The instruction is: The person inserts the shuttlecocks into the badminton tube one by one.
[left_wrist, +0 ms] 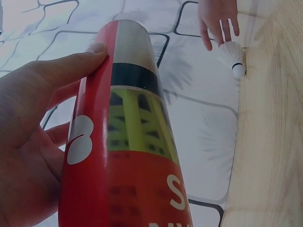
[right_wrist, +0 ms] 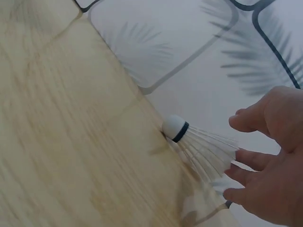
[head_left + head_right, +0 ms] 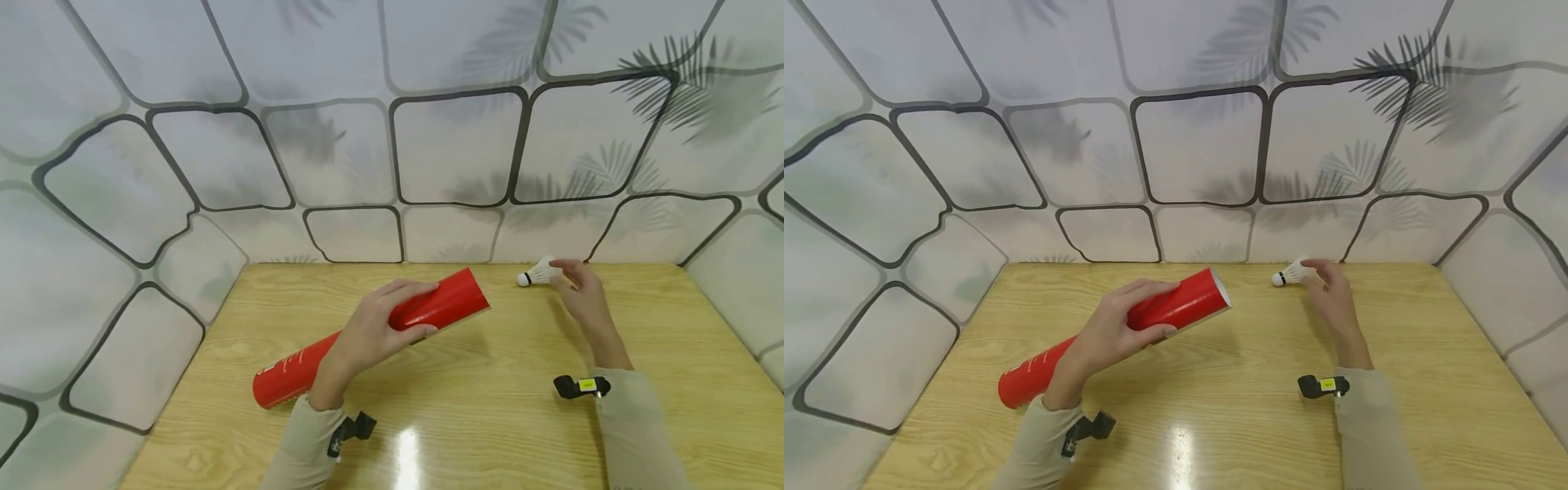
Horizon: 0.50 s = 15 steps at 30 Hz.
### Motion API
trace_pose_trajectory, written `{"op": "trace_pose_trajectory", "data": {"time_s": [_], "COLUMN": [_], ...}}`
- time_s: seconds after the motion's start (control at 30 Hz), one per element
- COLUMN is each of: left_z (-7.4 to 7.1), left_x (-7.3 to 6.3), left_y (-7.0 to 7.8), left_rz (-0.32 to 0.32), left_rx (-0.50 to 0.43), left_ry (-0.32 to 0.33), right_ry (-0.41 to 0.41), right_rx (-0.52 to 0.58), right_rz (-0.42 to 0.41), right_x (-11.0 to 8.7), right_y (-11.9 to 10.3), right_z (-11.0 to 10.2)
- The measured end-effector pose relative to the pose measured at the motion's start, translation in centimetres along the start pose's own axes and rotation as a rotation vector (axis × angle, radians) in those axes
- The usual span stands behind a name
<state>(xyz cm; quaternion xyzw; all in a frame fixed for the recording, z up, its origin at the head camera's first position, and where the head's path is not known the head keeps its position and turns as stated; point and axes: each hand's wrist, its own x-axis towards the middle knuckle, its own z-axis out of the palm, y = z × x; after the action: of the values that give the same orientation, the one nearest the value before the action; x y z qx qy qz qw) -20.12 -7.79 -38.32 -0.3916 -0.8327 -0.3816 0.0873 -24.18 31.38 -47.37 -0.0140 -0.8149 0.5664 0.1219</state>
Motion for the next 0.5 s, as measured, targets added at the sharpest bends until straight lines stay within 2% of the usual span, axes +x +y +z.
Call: {"op": "trace_pose_trajectory", "data": {"time_s": [0.23, 0.5], "left_z": [0.0, 0.0], "left_x": [-0.1, 0.0], "left_y": [-0.1, -0.1], "left_rz": [0.004, -0.002], "left_rx": [0.000, 0.000], "left_ry": [0.009, 0.005], "right_ry": [0.011, 0.019], "right_rx": [-0.144, -0.278], "right_rz": [0.000, 0.004], "right_x": [0.3, -0.3], "right_y": [-0.2, -0.1], "right_z": [1.5, 2.5]}}
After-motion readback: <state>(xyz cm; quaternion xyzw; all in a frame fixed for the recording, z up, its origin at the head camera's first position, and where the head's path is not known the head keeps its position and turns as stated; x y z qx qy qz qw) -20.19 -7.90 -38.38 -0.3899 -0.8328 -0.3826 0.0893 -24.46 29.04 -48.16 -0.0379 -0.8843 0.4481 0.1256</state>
